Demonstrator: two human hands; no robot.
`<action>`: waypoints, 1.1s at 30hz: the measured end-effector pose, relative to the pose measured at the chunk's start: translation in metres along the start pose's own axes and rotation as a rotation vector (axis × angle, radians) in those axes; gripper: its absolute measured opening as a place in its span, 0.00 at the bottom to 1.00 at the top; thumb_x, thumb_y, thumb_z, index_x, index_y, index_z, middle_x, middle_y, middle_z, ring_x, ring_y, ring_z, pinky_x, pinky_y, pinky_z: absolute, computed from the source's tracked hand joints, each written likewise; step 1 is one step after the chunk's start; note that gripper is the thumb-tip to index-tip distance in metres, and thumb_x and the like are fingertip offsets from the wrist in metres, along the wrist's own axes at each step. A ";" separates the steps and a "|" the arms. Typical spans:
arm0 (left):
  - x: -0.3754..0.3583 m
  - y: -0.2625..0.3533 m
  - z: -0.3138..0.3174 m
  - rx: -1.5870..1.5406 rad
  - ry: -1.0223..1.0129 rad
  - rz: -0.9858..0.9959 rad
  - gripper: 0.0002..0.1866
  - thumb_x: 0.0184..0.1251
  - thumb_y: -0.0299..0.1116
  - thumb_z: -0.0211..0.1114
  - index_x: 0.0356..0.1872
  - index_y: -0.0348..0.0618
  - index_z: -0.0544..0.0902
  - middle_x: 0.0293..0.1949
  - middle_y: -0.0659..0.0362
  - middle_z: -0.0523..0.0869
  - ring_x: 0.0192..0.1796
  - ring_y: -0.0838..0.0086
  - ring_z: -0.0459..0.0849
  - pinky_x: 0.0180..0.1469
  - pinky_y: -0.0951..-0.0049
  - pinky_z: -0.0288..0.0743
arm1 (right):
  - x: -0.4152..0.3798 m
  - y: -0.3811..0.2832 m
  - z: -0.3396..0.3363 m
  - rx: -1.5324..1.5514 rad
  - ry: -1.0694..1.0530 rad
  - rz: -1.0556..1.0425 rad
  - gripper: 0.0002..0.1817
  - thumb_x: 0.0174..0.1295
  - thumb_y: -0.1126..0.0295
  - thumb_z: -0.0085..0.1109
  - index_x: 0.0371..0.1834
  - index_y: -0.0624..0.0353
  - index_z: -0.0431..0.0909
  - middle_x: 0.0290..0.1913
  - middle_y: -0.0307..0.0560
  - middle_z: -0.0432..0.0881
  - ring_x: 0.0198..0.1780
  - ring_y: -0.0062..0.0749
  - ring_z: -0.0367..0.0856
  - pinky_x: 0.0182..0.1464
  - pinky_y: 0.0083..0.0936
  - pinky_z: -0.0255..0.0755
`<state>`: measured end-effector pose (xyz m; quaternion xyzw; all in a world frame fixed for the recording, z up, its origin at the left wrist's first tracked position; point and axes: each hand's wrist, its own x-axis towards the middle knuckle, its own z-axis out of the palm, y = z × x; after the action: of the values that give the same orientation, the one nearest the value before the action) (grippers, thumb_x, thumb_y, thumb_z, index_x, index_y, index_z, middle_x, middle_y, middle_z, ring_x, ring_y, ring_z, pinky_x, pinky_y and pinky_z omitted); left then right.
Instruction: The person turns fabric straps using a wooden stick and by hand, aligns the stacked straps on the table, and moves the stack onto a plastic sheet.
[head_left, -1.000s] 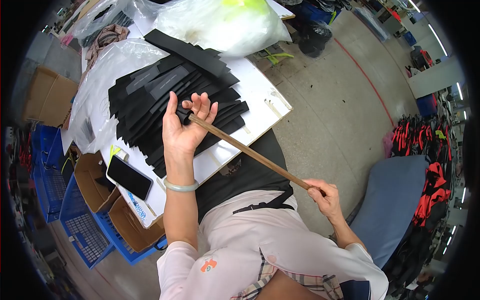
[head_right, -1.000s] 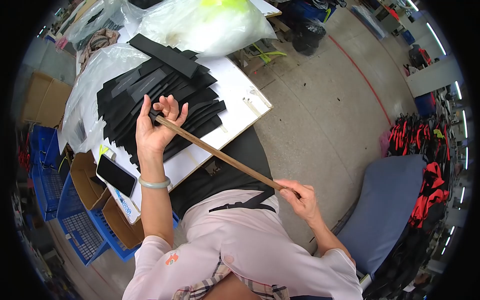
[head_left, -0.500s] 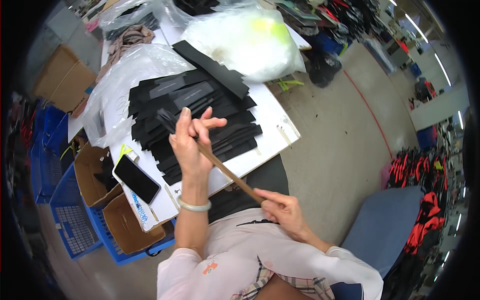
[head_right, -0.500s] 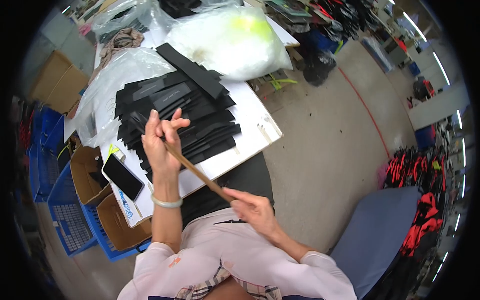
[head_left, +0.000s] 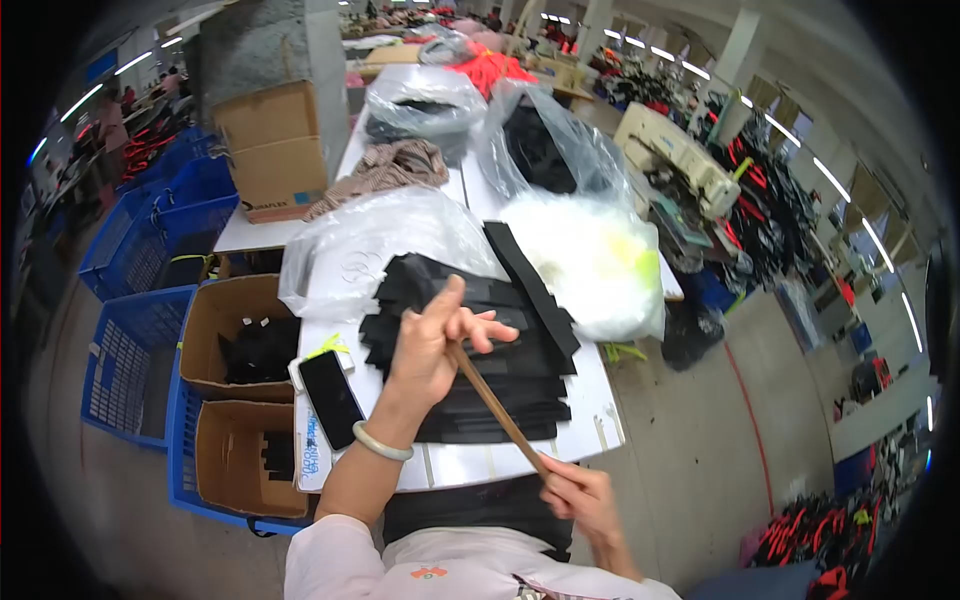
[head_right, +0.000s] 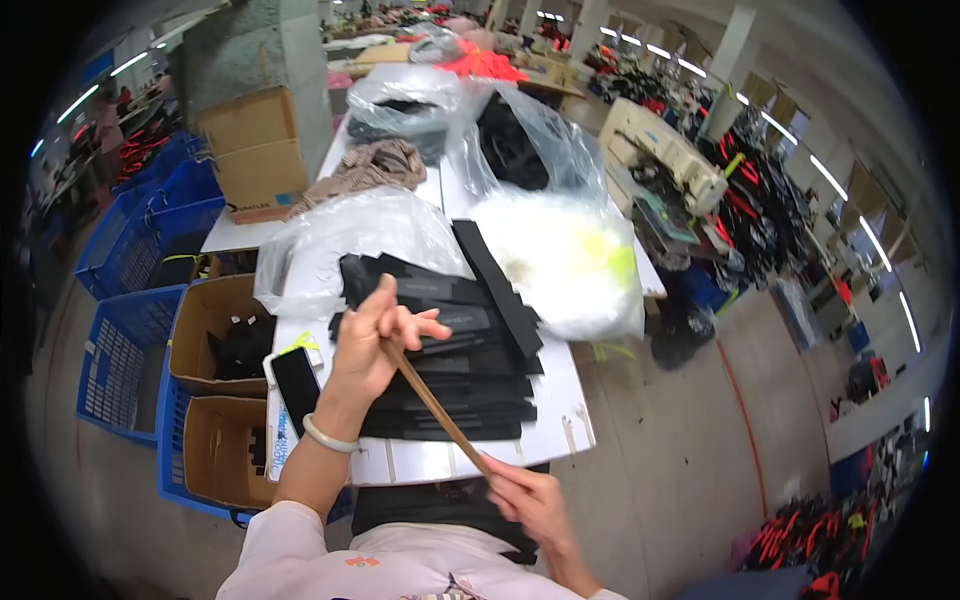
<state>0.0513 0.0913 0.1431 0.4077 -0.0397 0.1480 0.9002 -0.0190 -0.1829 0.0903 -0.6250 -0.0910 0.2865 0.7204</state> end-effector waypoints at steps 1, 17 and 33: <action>0.005 0.008 -0.014 -0.120 -0.044 0.036 0.28 0.74 0.47 0.53 0.10 0.52 0.72 0.12 0.55 0.78 0.32 0.56 0.88 0.63 0.56 0.64 | -0.006 -0.007 -0.012 -0.235 0.007 -0.070 0.18 0.68 0.78 0.52 0.61 0.61 0.75 0.24 0.34 0.71 0.21 0.13 0.63 0.21 0.11 0.55; -0.019 -0.017 0.019 -0.027 0.017 -0.054 0.27 0.76 0.44 0.50 0.11 0.50 0.68 0.10 0.56 0.76 0.31 0.58 0.87 0.63 0.59 0.64 | 0.041 -0.014 0.078 0.428 -0.053 0.099 0.21 0.71 0.72 0.50 0.67 0.55 0.69 0.22 0.36 0.64 0.18 0.15 0.57 0.18 0.12 0.49; -0.008 0.046 -0.020 -0.267 0.026 -0.005 0.23 0.73 0.48 0.57 0.15 0.52 0.69 0.08 0.66 0.65 0.09 0.80 0.65 0.45 0.64 0.82 | 0.016 -0.024 -0.030 -0.358 -0.159 -0.232 0.19 0.66 0.80 0.53 0.60 0.59 0.77 0.24 0.35 0.73 0.22 0.14 0.65 0.22 0.12 0.57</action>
<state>0.0290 0.1326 0.1613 0.2825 -0.0464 0.1441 0.9472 0.0160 -0.2010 0.1034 -0.7039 -0.2681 0.2291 0.6166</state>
